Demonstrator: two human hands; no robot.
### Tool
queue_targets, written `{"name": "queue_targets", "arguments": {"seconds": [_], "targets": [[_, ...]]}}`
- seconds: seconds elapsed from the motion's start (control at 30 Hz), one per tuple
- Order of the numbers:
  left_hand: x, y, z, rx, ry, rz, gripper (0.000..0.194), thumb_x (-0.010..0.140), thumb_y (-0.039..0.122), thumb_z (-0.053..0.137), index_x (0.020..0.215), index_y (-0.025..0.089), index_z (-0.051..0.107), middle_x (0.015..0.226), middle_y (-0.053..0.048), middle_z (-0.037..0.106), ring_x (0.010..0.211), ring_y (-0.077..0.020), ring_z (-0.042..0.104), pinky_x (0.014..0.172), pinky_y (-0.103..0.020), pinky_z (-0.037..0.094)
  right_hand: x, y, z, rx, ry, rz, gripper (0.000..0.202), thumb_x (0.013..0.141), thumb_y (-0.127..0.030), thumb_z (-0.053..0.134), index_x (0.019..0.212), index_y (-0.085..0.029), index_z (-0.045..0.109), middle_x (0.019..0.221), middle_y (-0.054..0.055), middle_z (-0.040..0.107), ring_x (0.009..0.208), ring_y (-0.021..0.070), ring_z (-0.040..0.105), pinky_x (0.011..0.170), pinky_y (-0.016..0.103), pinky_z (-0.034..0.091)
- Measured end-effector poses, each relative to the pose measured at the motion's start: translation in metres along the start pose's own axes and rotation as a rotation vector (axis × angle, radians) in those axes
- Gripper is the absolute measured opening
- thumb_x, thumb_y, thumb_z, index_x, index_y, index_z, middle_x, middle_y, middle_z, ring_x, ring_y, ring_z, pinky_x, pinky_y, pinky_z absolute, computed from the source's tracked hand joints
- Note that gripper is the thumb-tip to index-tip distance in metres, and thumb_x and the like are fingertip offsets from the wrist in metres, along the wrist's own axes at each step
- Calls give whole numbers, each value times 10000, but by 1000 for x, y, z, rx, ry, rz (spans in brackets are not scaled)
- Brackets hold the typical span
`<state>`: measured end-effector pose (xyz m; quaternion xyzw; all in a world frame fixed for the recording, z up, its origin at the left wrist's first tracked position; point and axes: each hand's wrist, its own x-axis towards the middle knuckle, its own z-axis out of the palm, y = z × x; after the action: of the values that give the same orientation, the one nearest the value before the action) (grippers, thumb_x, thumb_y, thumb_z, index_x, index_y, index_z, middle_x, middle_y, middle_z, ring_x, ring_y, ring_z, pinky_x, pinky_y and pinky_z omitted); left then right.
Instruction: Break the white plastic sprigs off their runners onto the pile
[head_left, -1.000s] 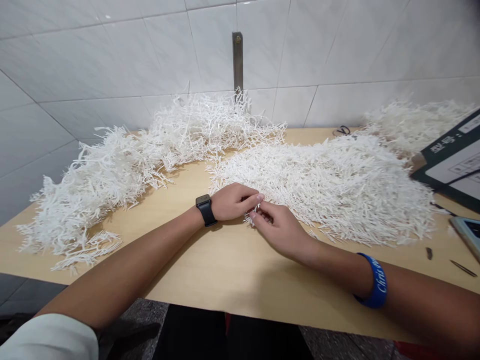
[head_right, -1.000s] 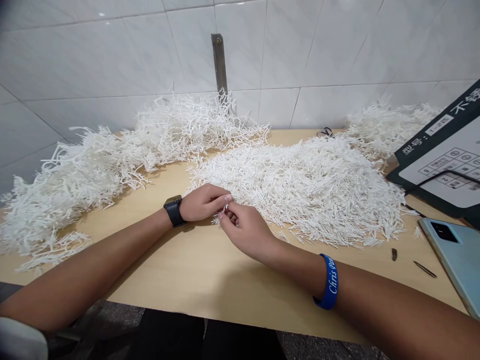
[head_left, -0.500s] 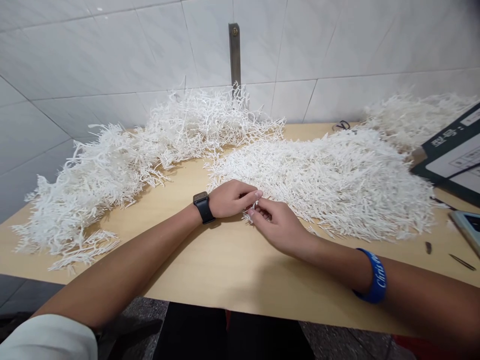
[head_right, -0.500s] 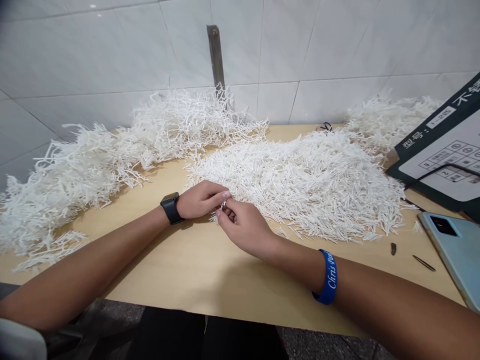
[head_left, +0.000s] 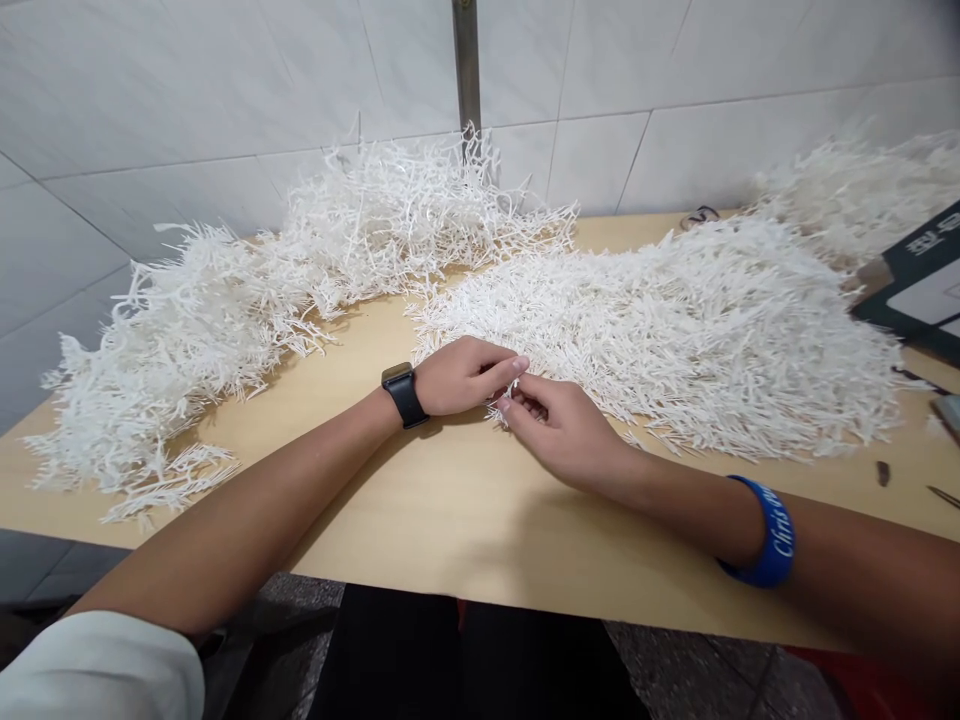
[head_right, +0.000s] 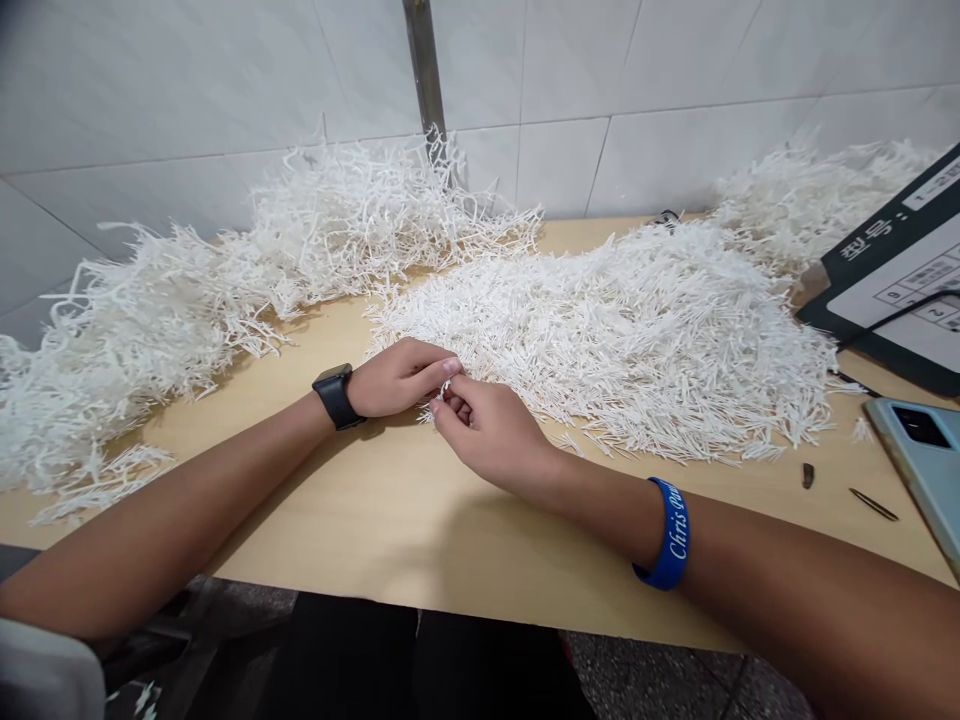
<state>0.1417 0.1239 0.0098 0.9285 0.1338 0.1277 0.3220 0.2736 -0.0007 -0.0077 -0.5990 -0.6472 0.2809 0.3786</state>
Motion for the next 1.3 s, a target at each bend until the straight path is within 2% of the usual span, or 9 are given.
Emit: {"name": "queue_targets", "arguments": {"seconds": [0.5,0.87,1.3], "targets": [[0,0,0,-6,7,-8,495,993,415,360,626,147,559,580,15,577,545,-92,478,569,-232,335,0,1,1,-9,-13,9,216,912,-275,489,736,-179,567,660,-1,595,583,136,504,537,271,324],[0,0,0,24,-10,-12,504,997,426,338,663,149,594,600,5,602,566,-104,515,580,-236,350,0,1,1,-18,-9,-11,241,912,-287,486,695,-188,522,609,-22,530,547,124,454,518,267,290],[0,-1,0,31,0,-20,503,993,415,343,691,143,640,610,6,614,571,-103,520,587,-237,366,0,0,1,-23,-23,-2,232,912,-283,487,706,-189,536,635,-10,577,559,130,480,529,270,307]]}}
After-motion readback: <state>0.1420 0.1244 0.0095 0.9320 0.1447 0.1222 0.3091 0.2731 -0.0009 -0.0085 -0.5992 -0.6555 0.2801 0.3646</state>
